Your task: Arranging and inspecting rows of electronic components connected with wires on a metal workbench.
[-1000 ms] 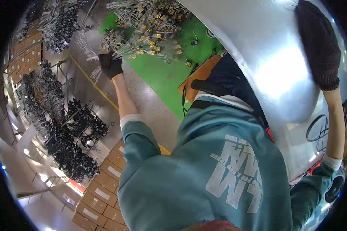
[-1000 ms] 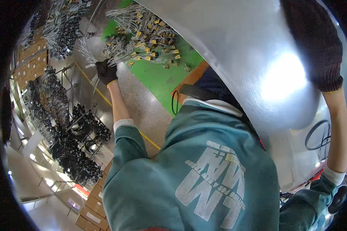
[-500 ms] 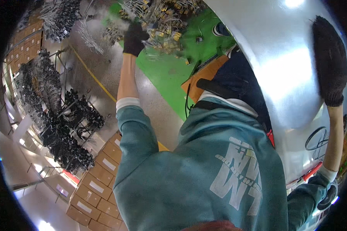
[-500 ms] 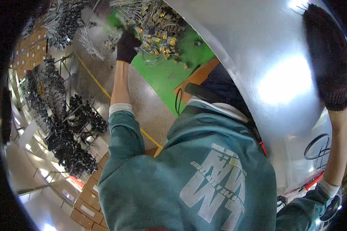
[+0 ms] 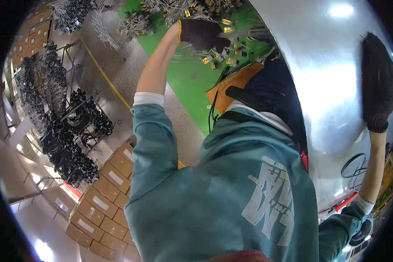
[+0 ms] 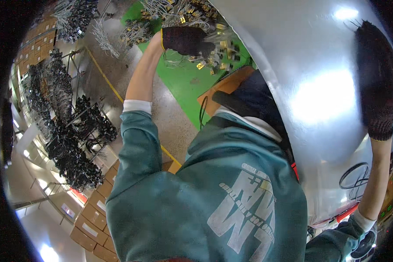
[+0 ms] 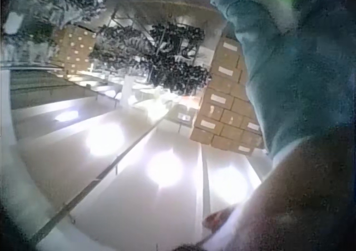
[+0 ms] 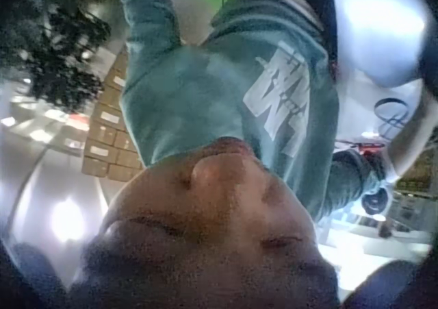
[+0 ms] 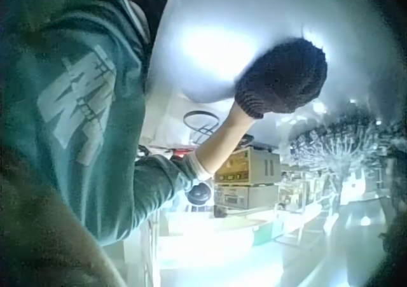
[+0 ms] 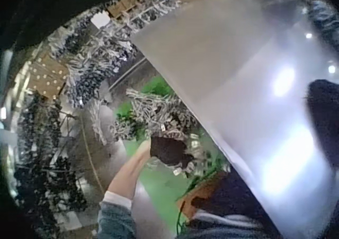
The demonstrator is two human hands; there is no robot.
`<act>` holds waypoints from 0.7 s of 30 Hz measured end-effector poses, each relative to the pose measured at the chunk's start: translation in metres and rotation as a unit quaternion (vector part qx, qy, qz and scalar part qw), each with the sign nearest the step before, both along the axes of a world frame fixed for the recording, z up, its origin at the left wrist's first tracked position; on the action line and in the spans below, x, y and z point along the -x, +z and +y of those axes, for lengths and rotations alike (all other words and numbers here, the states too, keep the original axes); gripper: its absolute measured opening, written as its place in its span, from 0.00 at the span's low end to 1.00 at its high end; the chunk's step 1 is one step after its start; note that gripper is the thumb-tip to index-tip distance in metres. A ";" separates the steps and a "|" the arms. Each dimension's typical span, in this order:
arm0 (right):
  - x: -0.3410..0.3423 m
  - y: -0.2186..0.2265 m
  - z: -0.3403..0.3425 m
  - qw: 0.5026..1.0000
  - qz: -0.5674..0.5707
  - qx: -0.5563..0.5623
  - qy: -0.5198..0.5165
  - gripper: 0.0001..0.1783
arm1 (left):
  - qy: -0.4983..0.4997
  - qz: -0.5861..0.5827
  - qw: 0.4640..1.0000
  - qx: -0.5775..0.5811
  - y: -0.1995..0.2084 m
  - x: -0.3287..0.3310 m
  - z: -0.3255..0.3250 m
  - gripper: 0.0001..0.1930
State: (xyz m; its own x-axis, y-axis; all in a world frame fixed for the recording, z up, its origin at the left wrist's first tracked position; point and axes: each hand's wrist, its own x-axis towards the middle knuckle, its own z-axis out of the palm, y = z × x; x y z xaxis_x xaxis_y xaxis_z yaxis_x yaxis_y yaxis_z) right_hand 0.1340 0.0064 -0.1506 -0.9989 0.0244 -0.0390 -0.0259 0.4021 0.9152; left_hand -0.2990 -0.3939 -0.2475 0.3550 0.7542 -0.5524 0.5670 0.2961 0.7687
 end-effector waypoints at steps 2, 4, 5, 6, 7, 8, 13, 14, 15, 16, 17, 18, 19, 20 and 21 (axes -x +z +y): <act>-0.029 0.037 -0.010 0.998 -0.024 0.028 -0.041 0.35 | -0.045 0.003 0.999 0.009 -0.009 -0.014 0.044 0.13; 0.000 0.022 -0.022 0.994 -0.004 0.109 -0.028 0.35 | -0.045 0.080 0.990 0.109 0.027 -0.014 0.024 0.13; -0.017 0.029 -0.030 0.989 -0.002 0.143 -0.032 0.35 | -0.056 0.110 0.981 0.152 0.040 -0.013 0.019 0.14; -0.019 0.048 -0.048 0.985 -0.001 0.170 -0.043 0.35 | -0.073 0.139 0.970 0.185 0.049 -0.011 0.021 0.14; -0.035 0.047 -0.042 0.979 0.001 0.196 -0.053 0.35 | -0.089 0.169 0.957 0.219 0.054 -0.006 0.022 0.15; -0.038 0.057 -0.048 0.973 0.006 0.222 -0.062 0.35 | -0.033 0.066 0.988 0.135 0.041 0.025 -0.006 0.15; -0.027 0.088 -0.079 0.949 0.026 0.301 -0.093 0.35 | 0.086 0.241 0.942 -0.217 -0.005 0.121 -0.114 0.23; -0.023 0.084 -0.078 0.944 0.029 0.317 -0.094 0.35 | 0.086 0.244 0.942 -0.213 -0.002 0.138 -0.138 0.23; -0.022 0.084 -0.077 0.939 0.031 0.326 -0.100 0.35 | 0.163 0.275 0.929 -0.185 0.001 0.153 -0.153 0.24; -0.030 0.097 -0.077 0.939 0.028 0.321 -0.121 0.35 | 0.233 0.288 0.913 -0.170 -0.008 0.166 -0.146 0.26; -0.039 0.109 -0.075 0.937 0.026 0.318 -0.143 0.35 | 0.300 0.299 0.893 -0.149 -0.017 0.180 -0.139 0.27; -0.024 0.083 -0.073 0.924 0.043 0.361 -0.118 0.35 | 0.380 0.361 0.847 -0.092 0.027 0.202 -0.202 0.29; -0.019 0.082 -0.071 0.915 0.060 0.384 -0.108 0.35 | 0.341 0.408 0.828 -0.177 0.066 0.229 -0.249 0.26; -0.019 0.079 -0.068 0.905 0.074 0.404 -0.106 0.35 | 0.293 0.443 0.807 -0.260 0.097 0.245 -0.278 0.24; -0.018 0.078 -0.069 0.902 0.066 0.408 -0.121 0.35 | 0.188 0.593 0.768 -0.153 0.097 0.240 -0.268 0.24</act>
